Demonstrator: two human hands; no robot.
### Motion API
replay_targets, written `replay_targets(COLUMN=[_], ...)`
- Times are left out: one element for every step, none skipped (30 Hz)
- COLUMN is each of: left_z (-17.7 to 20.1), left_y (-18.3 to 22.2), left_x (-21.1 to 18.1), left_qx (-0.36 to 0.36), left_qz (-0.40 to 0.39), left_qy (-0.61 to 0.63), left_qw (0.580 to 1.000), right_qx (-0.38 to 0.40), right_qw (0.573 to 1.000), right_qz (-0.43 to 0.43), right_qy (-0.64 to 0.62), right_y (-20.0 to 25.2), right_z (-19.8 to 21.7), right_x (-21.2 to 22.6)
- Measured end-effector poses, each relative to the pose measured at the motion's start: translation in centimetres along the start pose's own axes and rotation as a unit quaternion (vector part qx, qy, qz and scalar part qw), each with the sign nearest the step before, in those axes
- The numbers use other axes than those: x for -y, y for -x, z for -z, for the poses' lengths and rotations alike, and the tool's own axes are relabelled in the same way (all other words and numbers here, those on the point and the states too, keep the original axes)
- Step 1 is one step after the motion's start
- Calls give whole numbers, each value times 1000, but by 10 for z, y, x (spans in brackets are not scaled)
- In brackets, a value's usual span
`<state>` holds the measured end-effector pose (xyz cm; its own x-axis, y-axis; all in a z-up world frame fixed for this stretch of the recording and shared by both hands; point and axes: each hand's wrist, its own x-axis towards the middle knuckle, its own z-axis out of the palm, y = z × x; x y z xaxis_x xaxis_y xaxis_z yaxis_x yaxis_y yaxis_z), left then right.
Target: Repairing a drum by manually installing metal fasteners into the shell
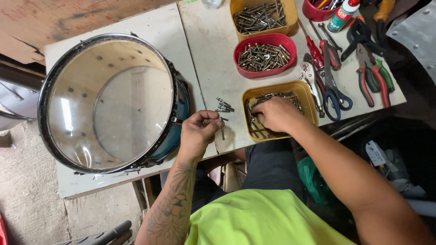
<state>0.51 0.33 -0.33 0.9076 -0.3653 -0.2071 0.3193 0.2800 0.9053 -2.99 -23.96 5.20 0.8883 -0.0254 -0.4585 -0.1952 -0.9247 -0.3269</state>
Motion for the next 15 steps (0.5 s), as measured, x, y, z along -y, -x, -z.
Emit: replay_targets(left_z=[1,3,3,6,7,9,9,9,8,6,5,4,1,-2,-4], left_y=[1,2,3,2,3,4,4,4,3,3,3,3,4,5,7], left_x=[-1,-2,-3,-4,-3,-3,-2,-2,-2,-1,0,2,-2,-6,-10], left_qx=[-1,-3,-5,-6,-11,-16,-16,-16,-16,-15,-13,-11,-11,-8,-7], left_qz=[-1,-2,-4,-5,-8,-11,-12,-10,-10,-10,-9,-7,-9,-8,-7], left_qy=[-1,2,5,5,4,2,2,3,3,3,3,3,3,-5,-13], left_qw=[1000,1000,1000,1000,1000,1000,1000,1000,1000,1000,1000,1000,1000,1000,1000], right_qx=[0,-4,-8,-8,-6,-4,-5,-7,-10,-11,-20,-29,-30,-23,-16], right_qw=[1000,1000,1000,1000,999,998,998,997,995,995,998,999,999,999,999], right_qz=[1,-8,-17,-15,-34,-52,-52,-52,-52,-53,-38,-23,-22,-24,-26], right_qy=[-1,5,12,12,16,21,20,51,82,82,54,26,26,10,-7], right_y=[0,0,-1,-2,-1,-1,-2,-2,-2,-4,-6,-8,-8,-7,-7], right_z=[-1,-2,-2,0,0,1,-2,-4,-6,-9,-11,-14,-14,-14,-14], right_x=[0,1,1,-3,-7,-12,-17,-22,-28,-23,-18,-13,-9,-4,1])
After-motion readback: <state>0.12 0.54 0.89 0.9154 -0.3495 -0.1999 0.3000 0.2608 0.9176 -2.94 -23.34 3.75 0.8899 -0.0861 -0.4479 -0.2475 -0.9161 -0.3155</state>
